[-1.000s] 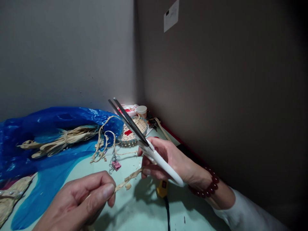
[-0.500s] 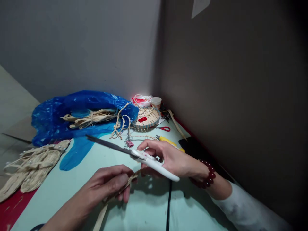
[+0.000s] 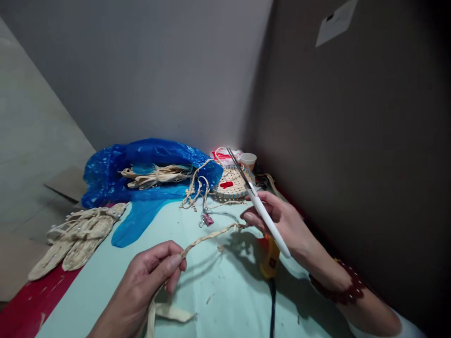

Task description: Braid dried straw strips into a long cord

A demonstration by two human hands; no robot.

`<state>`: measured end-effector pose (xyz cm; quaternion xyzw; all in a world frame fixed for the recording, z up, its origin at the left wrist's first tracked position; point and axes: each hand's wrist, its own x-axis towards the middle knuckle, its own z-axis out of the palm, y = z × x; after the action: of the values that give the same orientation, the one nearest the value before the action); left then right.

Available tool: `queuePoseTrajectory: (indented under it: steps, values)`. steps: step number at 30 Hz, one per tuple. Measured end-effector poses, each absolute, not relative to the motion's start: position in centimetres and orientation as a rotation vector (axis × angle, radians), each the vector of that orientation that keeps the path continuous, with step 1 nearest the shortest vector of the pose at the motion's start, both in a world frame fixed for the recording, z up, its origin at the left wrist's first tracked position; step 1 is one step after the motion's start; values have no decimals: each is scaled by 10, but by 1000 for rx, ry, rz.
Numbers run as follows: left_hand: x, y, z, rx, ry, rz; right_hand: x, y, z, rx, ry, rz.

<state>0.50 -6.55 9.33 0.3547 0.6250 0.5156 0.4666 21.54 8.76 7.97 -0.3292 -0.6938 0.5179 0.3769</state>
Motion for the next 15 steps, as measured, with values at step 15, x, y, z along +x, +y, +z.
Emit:
queuePoseTrajectory:
  steps: [15]
  values:
    - [-56, -57, 95, 296, 1207, 1907, 245, 110, 91, -1455, -2516, 333]
